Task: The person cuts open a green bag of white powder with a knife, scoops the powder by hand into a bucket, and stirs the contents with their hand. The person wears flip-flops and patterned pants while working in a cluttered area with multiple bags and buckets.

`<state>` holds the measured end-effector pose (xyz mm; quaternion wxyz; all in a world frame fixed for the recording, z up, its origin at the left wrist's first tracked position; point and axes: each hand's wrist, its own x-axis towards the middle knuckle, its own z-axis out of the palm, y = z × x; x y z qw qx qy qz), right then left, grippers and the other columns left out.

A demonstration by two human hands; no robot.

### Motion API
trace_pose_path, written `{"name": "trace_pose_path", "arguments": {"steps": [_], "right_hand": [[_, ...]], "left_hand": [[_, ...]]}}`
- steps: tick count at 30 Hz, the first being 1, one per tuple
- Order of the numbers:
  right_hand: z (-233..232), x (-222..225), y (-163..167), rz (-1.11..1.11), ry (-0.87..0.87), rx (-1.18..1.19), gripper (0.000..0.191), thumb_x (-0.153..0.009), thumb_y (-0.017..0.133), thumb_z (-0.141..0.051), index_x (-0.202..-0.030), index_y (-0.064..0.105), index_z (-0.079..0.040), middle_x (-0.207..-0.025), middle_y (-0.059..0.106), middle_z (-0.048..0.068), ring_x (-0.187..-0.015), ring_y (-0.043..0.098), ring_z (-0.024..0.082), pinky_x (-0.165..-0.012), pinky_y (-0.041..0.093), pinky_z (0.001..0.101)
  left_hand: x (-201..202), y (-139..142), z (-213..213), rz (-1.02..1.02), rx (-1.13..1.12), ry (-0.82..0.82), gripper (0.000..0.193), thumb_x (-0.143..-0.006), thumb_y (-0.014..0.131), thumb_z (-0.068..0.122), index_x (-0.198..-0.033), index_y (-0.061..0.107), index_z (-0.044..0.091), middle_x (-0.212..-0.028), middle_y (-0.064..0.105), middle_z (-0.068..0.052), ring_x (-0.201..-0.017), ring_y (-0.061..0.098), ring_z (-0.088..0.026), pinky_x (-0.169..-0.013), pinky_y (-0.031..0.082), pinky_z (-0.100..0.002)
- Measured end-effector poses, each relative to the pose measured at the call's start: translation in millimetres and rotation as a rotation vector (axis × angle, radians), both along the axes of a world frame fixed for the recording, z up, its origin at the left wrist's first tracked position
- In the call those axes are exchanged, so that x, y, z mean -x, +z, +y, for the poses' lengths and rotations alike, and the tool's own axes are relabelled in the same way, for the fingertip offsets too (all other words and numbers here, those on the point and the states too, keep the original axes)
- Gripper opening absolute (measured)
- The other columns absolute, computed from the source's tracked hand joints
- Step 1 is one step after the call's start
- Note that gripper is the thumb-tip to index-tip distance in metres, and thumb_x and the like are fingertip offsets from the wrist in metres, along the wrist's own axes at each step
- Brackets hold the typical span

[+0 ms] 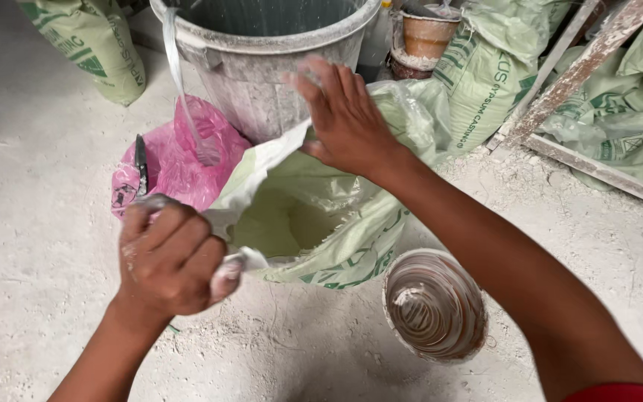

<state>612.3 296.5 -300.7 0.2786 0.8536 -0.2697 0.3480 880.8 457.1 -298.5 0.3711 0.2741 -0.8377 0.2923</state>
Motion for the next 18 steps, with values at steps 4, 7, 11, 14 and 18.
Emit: {"name": "trace_pose_path", "arguments": {"steps": [4,7,11,14,18], "right_hand": [[-46,-19,-5,-0.042,0.23,-0.655,0.042,-0.098,0.069,-0.038,-0.129,0.057,-0.013,-0.123,0.066,0.011,-0.116,0.064,0.029,-0.101,0.051,0.0455],[-69,-26,-12,-0.208,0.39,-1.061,0.024,-0.111,0.06,-0.027,-0.13,0.056,-0.012,-0.121,0.063,0.009,-0.117,0.062,0.019,-0.102,0.052,0.0391],[-79,-29,-6,-0.563,0.413,-1.219,0.023,-0.113,0.051,-0.025,-0.127,0.05,-0.008,-0.109,0.055,0.006,-0.097,0.055,0.013,-0.079,0.049,0.0379],[-74,-38,4,-0.356,0.506,-0.52,0.016,-0.121,0.046,-0.014,-0.132,0.047,-0.003,-0.117,0.062,0.013,-0.114,0.061,0.024,-0.103,0.054,0.045],[-67,-59,11,-0.225,-0.049,-0.686,0.035,-0.11,0.054,-0.027,-0.139,0.047,-0.008,-0.096,0.069,0.018,-0.078,0.07,0.036,-0.073,0.056,0.0437]], "left_hand": [[-22,-12,-10,0.009,0.051,0.053,0.044,-0.098,0.059,0.043,-0.07,0.057,0.009,-0.081,0.059,-0.008,-0.087,0.062,-0.029,-0.085,0.04,-0.049],[-32,-22,-6,0.018,0.026,0.106,0.059,-0.103,0.041,0.056,-0.071,0.058,0.009,-0.089,0.062,-0.009,-0.095,0.062,-0.031,-0.09,0.04,-0.049],[-18,-31,-11,0.214,-0.201,0.152,0.069,-0.111,0.018,0.051,-0.073,0.061,0.013,-0.106,0.066,-0.02,-0.104,0.063,-0.043,-0.095,0.043,-0.053],[4,-31,-36,0.581,-1.099,0.133,0.087,-0.103,0.003,0.064,-0.075,0.064,0.009,-0.076,0.067,-0.012,-0.074,0.067,-0.031,-0.081,0.052,-0.041],[23,-15,-60,0.819,-1.282,0.108,0.09,-0.096,0.021,0.078,-0.1,0.057,-0.005,-0.086,0.064,-0.024,-0.077,0.065,-0.037,-0.07,0.051,-0.05]]}}
